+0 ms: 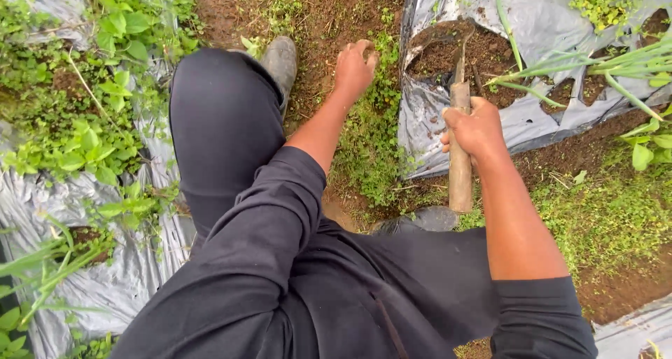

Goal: The person uses a hand hoe to loosen soil and remove weeds from a garden bed covered with plastic mulch. They pull the uprooted weeds by hand and toss them aside, occasionally stepping forward to reach new areas.

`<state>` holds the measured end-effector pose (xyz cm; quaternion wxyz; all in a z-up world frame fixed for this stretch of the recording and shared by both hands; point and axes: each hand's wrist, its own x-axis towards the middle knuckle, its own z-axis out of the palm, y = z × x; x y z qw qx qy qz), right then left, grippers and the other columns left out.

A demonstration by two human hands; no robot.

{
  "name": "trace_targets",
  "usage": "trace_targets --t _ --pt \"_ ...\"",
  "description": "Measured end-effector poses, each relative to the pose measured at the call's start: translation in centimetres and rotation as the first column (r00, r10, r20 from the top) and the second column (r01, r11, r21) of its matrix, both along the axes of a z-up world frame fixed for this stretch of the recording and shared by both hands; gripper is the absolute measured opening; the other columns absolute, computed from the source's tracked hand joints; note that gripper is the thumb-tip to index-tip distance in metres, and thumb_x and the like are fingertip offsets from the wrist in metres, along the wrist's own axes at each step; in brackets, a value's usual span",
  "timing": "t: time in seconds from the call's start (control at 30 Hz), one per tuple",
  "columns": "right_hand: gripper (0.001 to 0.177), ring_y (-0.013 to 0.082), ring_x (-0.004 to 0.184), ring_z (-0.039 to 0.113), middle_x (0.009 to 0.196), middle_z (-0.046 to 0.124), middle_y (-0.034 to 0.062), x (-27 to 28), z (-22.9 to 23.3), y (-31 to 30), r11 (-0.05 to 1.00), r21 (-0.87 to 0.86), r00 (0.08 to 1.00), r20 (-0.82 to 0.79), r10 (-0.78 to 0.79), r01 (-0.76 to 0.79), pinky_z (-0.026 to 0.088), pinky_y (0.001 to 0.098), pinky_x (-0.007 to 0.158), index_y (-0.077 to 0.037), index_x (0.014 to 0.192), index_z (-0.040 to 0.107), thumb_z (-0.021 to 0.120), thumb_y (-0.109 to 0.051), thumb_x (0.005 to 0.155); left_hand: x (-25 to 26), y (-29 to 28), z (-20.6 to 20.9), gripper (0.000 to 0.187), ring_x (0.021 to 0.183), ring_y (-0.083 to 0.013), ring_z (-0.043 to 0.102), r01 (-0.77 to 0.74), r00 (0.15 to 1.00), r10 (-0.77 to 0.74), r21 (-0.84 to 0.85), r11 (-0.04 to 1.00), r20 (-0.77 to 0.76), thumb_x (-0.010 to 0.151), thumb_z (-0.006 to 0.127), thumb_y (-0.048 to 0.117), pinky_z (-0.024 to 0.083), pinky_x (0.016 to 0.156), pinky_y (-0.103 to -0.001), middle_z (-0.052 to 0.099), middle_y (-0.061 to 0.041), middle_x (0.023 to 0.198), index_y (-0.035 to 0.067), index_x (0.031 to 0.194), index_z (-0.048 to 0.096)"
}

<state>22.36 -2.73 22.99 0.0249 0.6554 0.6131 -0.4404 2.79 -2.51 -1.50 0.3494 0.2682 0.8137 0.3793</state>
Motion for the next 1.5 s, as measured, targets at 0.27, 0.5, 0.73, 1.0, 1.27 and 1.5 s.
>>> trace_targets --t 0.27,0.5,0.73,1.0,1.27,1.5 --pt "0.024 0.0153 0.061 0.063 0.099 0.061 0.0108 -4.6 -2.3 4.0 0.998 0.065 0.999 0.032 -0.023 0.021 0.061 0.0301 0.051 -0.006 0.123 0.054 0.061 -0.010 0.100 -1.2 6.9 -0.8 0.074 0.152 -0.0415 0.010 0.293 0.955 -0.279 -0.187 0.938 0.100 0.097 0.061 0.044 0.018 0.121 -0.061 0.015 -0.014 0.167 0.022 0.158 0.025" --pt "0.027 0.0180 0.069 0.059 0.096 0.059 0.0086 -8.2 -4.6 7.0 0.912 0.058 0.853 0.381 0.356 -0.406 0.061 0.0288 0.055 -0.006 0.127 0.051 0.057 -0.006 0.100 -0.4 7.7 -3.2 0.080 0.139 -0.0304 0.030 0.316 0.948 -0.307 -0.150 0.937 0.079 0.084 0.062 0.018 0.035 0.113 -0.055 0.023 -0.010 0.158 0.028 0.156 0.031" --pt "0.024 0.0237 0.065 0.063 0.090 0.064 0.0152 -4.0 -8.4 9.1 0.693 0.164 0.667 0.495 0.557 -0.702 0.057 0.0329 0.046 0.005 0.119 0.053 0.063 -0.005 0.099 -0.1 7.5 -6.7 0.063 0.150 -0.0457 0.017 0.202 0.977 -0.193 -0.101 0.974 0.095 0.089 0.068 0.014 0.016 0.122 -0.061 0.030 -0.014 0.156 0.023 0.147 0.046" --pt "0.024 0.0229 0.063 0.060 0.083 0.061 0.0126 -1.9 -6.0 8.7 0.836 0.175 0.786 0.479 0.389 -0.521 0.055 0.0346 0.049 0.001 0.120 0.051 0.063 -0.009 0.102 0.7 9.0 -3.1 0.067 0.137 -0.0274 0.036 0.397 0.908 -0.408 -0.117 0.910 -0.097 0.098 0.065 0.026 0.042 0.110 -0.045 0.033 -0.007 0.158 0.029 0.156 0.031" --pt "0.031 0.0229 0.062 0.060 0.082 0.063 0.0117 -2.2 -6.3 8.9 0.849 0.155 0.781 0.501 0.373 -0.505 0.055 0.0336 0.047 0.002 0.126 0.050 0.064 -0.013 0.103 -0.3 8.9 -3.9 0.076 0.151 -0.0353 0.016 0.320 0.942 -0.311 -0.058 0.946 0.130 0.092 0.070 0.003 0.017 0.123 -0.052 0.018 -0.018 0.165 0.017 0.157 0.032" --pt "0.024 0.0202 0.059 0.059 0.083 0.063 0.0093 -2.4 -5.9 8.7 0.897 0.137 0.828 0.462 0.319 -0.421 0.053 0.0327 0.045 -0.003 0.122 0.051 0.062 -0.014 0.103 -0.5 8.5 -2.4 0.064 0.151 -0.0386 0.018 0.337 0.936 -0.324 -0.086 0.938 0.138 0.093 0.073 0.016 0.018 0.124 -0.055 0.031 -0.021 0.159 0.020 0.149 0.044"
